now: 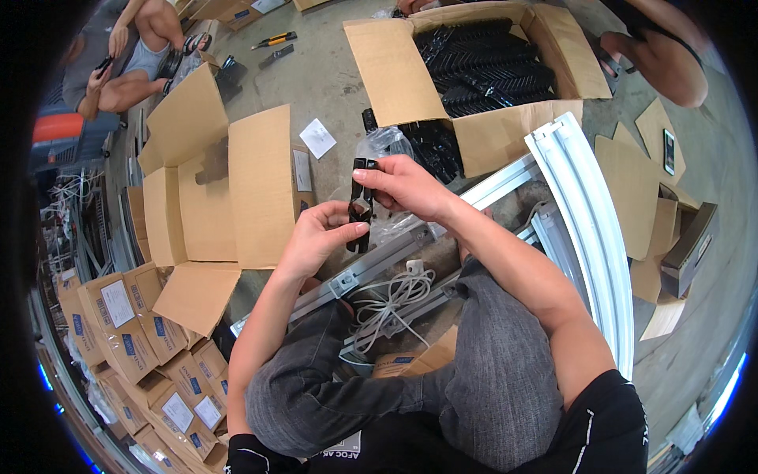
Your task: The person takes small black plastic components and small metal pieces from containers and connects them together.
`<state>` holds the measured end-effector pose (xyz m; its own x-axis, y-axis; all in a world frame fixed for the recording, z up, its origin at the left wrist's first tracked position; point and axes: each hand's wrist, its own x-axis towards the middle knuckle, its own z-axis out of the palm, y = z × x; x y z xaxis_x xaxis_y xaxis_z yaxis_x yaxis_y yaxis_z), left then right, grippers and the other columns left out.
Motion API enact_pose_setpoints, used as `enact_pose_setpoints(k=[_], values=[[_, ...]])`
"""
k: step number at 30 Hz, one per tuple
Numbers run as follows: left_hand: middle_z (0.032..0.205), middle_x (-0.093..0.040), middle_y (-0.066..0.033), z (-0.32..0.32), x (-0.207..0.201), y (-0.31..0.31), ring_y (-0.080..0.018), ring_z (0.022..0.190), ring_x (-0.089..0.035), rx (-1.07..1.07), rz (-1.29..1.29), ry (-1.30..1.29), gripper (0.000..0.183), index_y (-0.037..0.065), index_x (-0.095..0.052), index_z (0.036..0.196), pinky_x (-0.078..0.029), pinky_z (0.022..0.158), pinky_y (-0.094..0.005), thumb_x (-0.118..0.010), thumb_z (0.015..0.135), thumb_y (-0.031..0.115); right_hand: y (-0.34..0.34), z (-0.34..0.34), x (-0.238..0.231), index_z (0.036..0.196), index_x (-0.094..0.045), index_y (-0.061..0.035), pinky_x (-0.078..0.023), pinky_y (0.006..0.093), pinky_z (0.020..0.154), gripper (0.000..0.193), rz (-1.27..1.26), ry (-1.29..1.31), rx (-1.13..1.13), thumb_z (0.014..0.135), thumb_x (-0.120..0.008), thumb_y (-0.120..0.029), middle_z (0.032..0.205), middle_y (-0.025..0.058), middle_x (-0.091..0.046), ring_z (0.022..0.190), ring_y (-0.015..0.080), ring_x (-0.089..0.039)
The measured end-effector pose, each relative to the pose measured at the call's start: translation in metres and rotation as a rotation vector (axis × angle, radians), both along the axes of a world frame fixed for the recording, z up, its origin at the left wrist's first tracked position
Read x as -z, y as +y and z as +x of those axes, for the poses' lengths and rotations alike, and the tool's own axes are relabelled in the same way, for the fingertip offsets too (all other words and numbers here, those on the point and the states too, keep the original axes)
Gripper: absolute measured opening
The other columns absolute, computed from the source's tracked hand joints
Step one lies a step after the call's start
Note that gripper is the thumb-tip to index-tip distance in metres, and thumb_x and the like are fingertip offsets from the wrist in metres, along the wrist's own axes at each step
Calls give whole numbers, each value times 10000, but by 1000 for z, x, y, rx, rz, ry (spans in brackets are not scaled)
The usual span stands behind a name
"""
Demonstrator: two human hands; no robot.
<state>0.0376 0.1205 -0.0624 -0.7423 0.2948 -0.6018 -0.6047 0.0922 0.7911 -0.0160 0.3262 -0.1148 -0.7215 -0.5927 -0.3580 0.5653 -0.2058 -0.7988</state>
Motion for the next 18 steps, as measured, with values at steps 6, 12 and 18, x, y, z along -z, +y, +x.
enact_pose_setpoints(k=[6, 12, 18], values=[[1004, -715, -122, -1, 2, -1, -133, 884, -666, 20, -11, 26, 406, -73, -608, 1169, -545, 791, -276, -790, 838, 74, 4, 0, 5, 1011, -695, -49, -292, 201, 478, 315, -41, -4, -14, 995, -610, -352, 658, -73, -524, 539, 16, -411], [957, -727, -46, 0, -4, 3, -70, 800, -649, 8, -36, -6, 380, 19, -641, 1147, -459, 638, -213, -810, 823, 126, 3, -1, 4, 1021, -694, -47, -290, 194, 476, 319, -23, -12, 7, 998, -607, -354, 659, -76, -527, 533, 14, -409], [947, -724, -59, -1, -8, 2, -100, 828, -650, 66, -69, -32, 342, -10, -687, 1085, -491, 717, -246, -819, 803, 133, 3, 0, 4, 1019, -694, -48, -293, 194, 477, 318, -36, -3, 25, 1000, -605, -353, 676, -80, -535, 532, 13, -411]])
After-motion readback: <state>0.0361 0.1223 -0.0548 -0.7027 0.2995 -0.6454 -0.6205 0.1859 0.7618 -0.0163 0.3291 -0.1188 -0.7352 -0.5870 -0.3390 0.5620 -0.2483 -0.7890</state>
